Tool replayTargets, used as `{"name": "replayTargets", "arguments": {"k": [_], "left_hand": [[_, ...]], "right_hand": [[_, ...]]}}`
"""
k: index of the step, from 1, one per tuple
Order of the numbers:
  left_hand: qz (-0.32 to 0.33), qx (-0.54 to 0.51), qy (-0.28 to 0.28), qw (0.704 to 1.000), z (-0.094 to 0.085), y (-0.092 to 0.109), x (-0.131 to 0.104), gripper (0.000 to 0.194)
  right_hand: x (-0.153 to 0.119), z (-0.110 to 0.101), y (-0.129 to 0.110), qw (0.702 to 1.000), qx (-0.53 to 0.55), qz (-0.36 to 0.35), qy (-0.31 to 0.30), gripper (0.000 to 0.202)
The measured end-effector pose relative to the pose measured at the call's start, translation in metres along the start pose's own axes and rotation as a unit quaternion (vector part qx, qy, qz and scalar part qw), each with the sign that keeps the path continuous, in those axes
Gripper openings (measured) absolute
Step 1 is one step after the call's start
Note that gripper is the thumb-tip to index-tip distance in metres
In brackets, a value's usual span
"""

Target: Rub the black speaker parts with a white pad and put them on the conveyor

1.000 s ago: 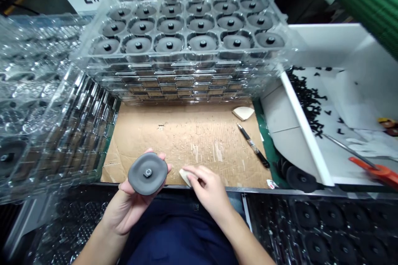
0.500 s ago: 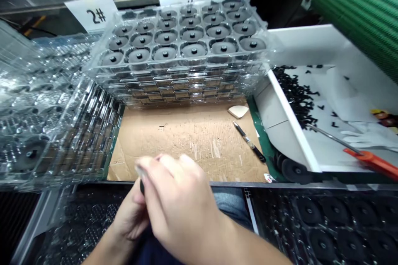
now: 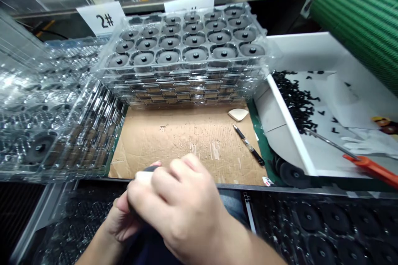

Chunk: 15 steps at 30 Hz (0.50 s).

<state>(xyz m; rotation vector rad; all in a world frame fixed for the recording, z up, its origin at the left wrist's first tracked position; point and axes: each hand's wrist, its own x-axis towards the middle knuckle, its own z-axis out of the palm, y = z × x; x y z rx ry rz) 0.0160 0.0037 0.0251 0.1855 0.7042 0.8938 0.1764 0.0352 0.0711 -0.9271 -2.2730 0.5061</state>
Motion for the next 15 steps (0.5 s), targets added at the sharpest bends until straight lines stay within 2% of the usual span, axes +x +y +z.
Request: {"name": "replayTargets", "arguments": {"k": [1, 2, 3, 5, 7, 8, 11, 13, 15], "left_hand": [[-0.002, 0.007, 0.001, 1.0, 0.0, 0.0, -0.001, 0.047], [0.001, 0.012, -0.001, 1.0, 0.0, 0.0, -0.002, 0.048], [0.007, 0.012, -0.006, 1.0, -0.002, -0.001, -0.002, 0.05], [0.022, -0.01, -0.026, 0.999, -0.009, -0.003, -0.002, 0.053], [0.028, -0.048, -0.049, 0.997, -0.015, -0.006, -0.001, 0.055], [0.029, -0.061, -0.057, 0.996, -0.018, -0.007, -0.001, 0.055], [0.015, -0.075, -0.056, 0.995, -0.02, -0.008, 0.002, 0.054], [0.003, -0.073, -0.063, 0.995, -0.017, -0.007, 0.004, 0.053], [-0.003, -0.069, -0.082, 0.994, -0.014, -0.007, 0.006, 0.051]], "right_hand": [[0.004, 0.001, 0.006, 0.999, 0.028, -0.031, -0.01, 0.032], [0.005, 0.003, 0.014, 0.998, 0.052, -0.032, -0.019, 0.032], [0.004, 0.006, 0.023, 0.998, 0.066, -0.003, -0.015, 0.031], [-0.008, 0.018, 0.042, 0.99, 0.08, 0.115, 0.017, 0.029], [-0.029, 0.038, 0.058, 0.972, 0.097, 0.208, 0.041, 0.029], [-0.042, 0.05, 0.064, 0.966, 0.112, 0.231, 0.037, 0.029], [-0.073, 0.082, 0.074, 0.961, 0.139, 0.239, 0.005, 0.026], [-0.081, 0.086, 0.075, 0.957, 0.151, 0.246, 0.006, 0.024], [-0.075, 0.071, 0.069, 0.95, 0.154, 0.268, 0.041, 0.024]]}}
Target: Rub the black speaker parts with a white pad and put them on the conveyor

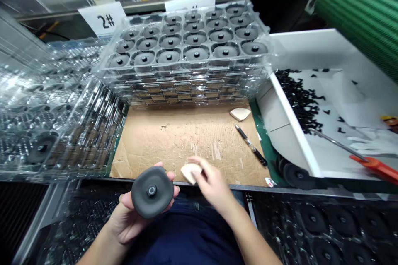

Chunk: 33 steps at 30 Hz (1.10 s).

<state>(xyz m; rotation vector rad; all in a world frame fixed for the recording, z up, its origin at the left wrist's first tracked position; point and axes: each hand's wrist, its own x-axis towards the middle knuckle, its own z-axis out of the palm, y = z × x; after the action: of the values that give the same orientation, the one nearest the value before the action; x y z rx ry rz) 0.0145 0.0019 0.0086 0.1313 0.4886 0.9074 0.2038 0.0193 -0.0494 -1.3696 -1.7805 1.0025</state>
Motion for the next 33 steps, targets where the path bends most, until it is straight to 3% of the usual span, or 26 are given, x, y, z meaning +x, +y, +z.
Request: {"name": "replayTargets", "arguments": {"k": [3, 4, 6, 8, 10, 12, 16, 18, 21, 23, 26, 29, 33], "left_hand": [[-0.005, 0.007, -0.022, 1.0, 0.003, -0.004, 0.004, 0.053], [-0.007, 0.013, -0.018, 1.0, 0.002, -0.006, 0.005, 0.054], [-0.009, 0.032, 0.009, 0.999, -0.001, -0.011, 0.007, 0.053], [-0.003, 0.049, 0.043, 0.998, -0.005, -0.015, 0.008, 0.051], [0.006, 0.052, 0.065, 0.997, -0.008, -0.017, 0.01, 0.055], [0.007, 0.044, 0.069, 0.997, -0.008, -0.018, 0.011, 0.053], [-0.011, 0.045, 0.053, 0.997, -0.001, -0.013, 0.015, 0.024], [0.006, 0.064, 0.041, 0.997, 0.001, -0.009, 0.016, 0.034], [0.023, 0.078, 0.023, 0.996, -0.001, -0.006, 0.017, 0.053], [0.02, 0.07, 0.027, 0.997, -0.004, -0.006, 0.016, 0.055], [0.047, 0.087, 0.059, 0.993, -0.007, -0.004, 0.016, 0.055], [0.084, 0.092, 0.088, 0.988, -0.013, 0.0, 0.014, 0.06], [0.095, 0.048, 0.097, 0.99, -0.022, 0.006, 0.009, 0.062]], "right_hand": [[0.01, -0.027, -0.04, 0.996, 0.005, -0.022, 0.087, 0.027], [0.014, -0.034, -0.055, 0.992, -0.011, -0.083, 0.092, 0.029], [0.022, -0.042, -0.078, 0.97, -0.042, -0.24, 0.017, 0.031], [0.028, -0.042, -0.089, 0.95, -0.07, -0.296, -0.078, 0.032], [0.032, -0.04, -0.091, 0.959, -0.104, -0.233, -0.122, 0.033], [0.033, -0.037, -0.089, 0.964, -0.147, -0.182, -0.123, 0.034], [0.038, -0.034, -0.086, 0.944, -0.074, -0.297, -0.123, 0.031], [0.041, -0.036, -0.086, 0.949, -0.044, -0.278, -0.141, 0.03], [0.043, -0.038, -0.089, 0.968, -0.111, -0.191, -0.122, 0.032], [0.044, -0.035, -0.093, 0.962, -0.128, -0.222, -0.095, 0.03], [0.047, -0.028, -0.091, 0.957, -0.065, -0.274, -0.072, 0.029], [0.047, -0.028, -0.069, 0.982, -0.032, -0.173, -0.064, 0.025], [0.028, -0.016, -0.021, 0.997, -0.03, -0.039, -0.066, 0.024]]}}
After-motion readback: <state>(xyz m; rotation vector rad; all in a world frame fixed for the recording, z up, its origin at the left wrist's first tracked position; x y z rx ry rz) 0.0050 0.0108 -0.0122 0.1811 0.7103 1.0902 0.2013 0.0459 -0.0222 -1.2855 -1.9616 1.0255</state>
